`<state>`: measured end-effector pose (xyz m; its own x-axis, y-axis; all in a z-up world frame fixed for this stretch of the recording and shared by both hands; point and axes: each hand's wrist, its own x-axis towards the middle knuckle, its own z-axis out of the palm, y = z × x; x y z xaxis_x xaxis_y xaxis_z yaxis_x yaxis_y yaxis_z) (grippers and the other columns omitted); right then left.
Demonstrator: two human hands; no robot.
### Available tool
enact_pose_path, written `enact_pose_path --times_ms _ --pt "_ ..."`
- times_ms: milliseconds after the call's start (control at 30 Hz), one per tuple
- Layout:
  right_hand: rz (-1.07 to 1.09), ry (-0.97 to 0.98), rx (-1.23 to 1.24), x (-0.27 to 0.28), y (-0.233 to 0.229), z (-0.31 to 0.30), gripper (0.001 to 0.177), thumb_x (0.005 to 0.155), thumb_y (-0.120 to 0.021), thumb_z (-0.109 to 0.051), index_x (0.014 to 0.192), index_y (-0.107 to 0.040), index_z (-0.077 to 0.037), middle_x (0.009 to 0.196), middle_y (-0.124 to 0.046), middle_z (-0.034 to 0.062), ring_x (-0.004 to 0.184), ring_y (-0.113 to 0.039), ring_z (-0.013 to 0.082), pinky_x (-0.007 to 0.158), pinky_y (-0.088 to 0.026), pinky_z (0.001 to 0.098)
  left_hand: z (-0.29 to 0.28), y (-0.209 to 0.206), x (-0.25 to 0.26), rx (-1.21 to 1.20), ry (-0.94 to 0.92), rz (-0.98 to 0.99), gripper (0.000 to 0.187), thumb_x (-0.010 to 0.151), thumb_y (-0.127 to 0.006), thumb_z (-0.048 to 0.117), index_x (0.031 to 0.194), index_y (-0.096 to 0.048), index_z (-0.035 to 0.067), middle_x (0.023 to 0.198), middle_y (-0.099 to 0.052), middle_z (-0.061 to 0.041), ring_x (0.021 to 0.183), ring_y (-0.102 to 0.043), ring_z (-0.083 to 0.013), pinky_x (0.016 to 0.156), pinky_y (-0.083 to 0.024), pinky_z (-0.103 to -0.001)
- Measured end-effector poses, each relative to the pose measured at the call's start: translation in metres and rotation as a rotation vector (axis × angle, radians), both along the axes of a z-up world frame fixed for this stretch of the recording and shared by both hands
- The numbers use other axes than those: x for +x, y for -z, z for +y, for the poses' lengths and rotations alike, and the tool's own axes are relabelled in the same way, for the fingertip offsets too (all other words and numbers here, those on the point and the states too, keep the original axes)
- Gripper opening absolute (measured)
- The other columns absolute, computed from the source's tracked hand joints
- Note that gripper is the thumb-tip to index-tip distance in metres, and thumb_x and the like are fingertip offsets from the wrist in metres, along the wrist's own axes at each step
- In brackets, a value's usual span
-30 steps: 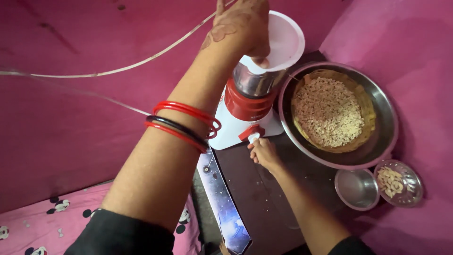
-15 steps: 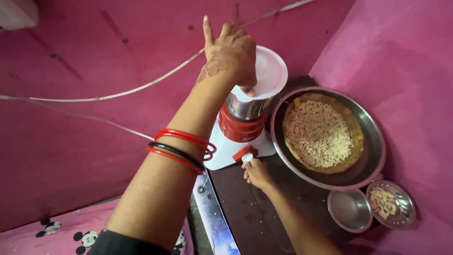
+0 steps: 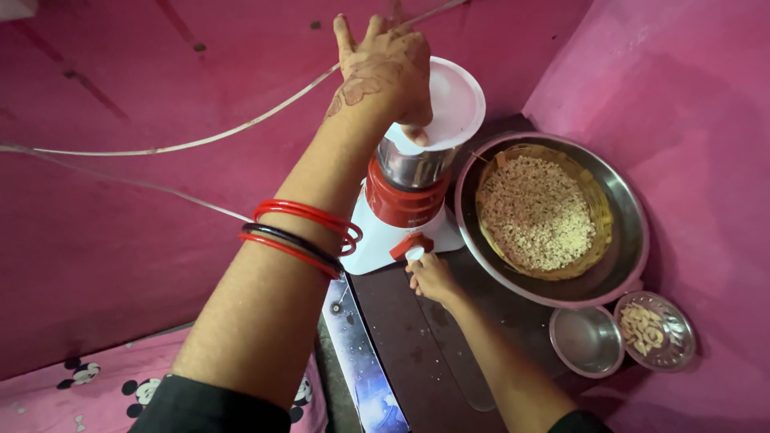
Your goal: The person scoops a thick paste from a metal bowl into a blender jar, secures the lid, and operates the blender. They then open the jar, stir the contents, and repeat the blending process.
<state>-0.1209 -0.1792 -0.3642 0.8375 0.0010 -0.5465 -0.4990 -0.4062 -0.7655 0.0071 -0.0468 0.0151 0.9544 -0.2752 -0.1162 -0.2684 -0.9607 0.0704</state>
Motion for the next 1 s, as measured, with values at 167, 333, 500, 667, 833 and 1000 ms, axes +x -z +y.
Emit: enact_pose_path --times_ms 167,333,500,667,833,1000 --pt "-0.001 -0.021 0.010 -0.0012 -0.0097 0.0039 0.026 0.102 -0.046 -0.019 0.098 -0.063 0.001 0.066 -0.066 0.0069 0.050 -0.059 0.0132 0.048 -0.050 0.0293 -0.0021 -0.0002 0.0000 0.004 -0.028 0.022 0.097 0.058 -0.099 0.036 0.141 -0.052 0.016 0.155 -0.042 -0.003 0.151 -0.021 -0.0330 0.118 -0.006 -0.073" --pt "0.036 -0.004 0.000 -0.0001 -0.0109 0.0032 0.026 0.102 -0.045 -0.019 0.099 -0.063 0.000 0.067 -0.065 0.0074 0.050 -0.059 0.0132 0.047 -0.048 0.0297 -0.0026 -0.0004 0.0006 -0.036 -0.036 0.022 0.099 0.057 -0.099 0.034 0.141 -0.051 0.016 0.152 -0.043 -0.003 0.150 -0.019 -0.0334 0.116 -0.005 -0.075" --pt "-0.006 0.004 0.033 -0.0039 -0.0081 0.0052 0.027 0.102 -0.042 -0.018 0.100 -0.063 0.000 0.068 -0.066 0.0080 0.050 -0.059 0.0132 0.047 -0.049 0.0293 -0.0011 0.0000 -0.0011 -0.061 -0.046 0.030 0.095 0.056 -0.099 0.031 0.139 -0.054 0.016 0.152 -0.044 -0.001 0.151 -0.020 -0.0324 0.118 -0.006 -0.075" --pt "0.014 0.030 0.040 -0.0032 -0.0049 0.0050 0.028 0.102 -0.043 -0.018 0.100 -0.063 0.002 0.067 -0.066 0.0088 0.050 -0.059 0.0140 0.048 -0.050 0.0293 0.0007 -0.0005 -0.0021 -0.089 -0.033 0.015 0.092 0.057 -0.099 0.031 0.137 -0.056 0.015 0.150 -0.046 -0.002 0.149 -0.021 -0.0344 0.116 -0.005 -0.076" --pt "0.004 0.011 0.036 -0.0035 -0.0036 0.0037 0.027 0.101 -0.043 -0.018 0.099 -0.064 0.001 0.067 -0.066 0.0079 0.050 -0.059 0.0136 0.048 -0.049 0.0287 0.0005 -0.0011 -0.0018 -0.073 -0.047 0.050 0.085 0.057 -0.099 0.031 0.132 -0.062 0.015 0.151 -0.047 0.000 0.150 -0.023 -0.0326 0.119 -0.005 -0.075" --pt "0.010 -0.004 0.059 0.0001 -0.0090 0.0019 0.025 0.099 -0.050 -0.020 0.098 -0.065 0.000 0.068 -0.067 0.0064 0.051 -0.060 0.0122 0.047 -0.049 0.0281 0.0015 -0.0028 -0.0039 -0.103 -0.064 0.035 0.086 0.058 -0.098 0.030 0.134 -0.059 0.017 0.150 -0.047 0.000 0.150 -0.022 -0.0338 0.118 -0.005 -0.074"
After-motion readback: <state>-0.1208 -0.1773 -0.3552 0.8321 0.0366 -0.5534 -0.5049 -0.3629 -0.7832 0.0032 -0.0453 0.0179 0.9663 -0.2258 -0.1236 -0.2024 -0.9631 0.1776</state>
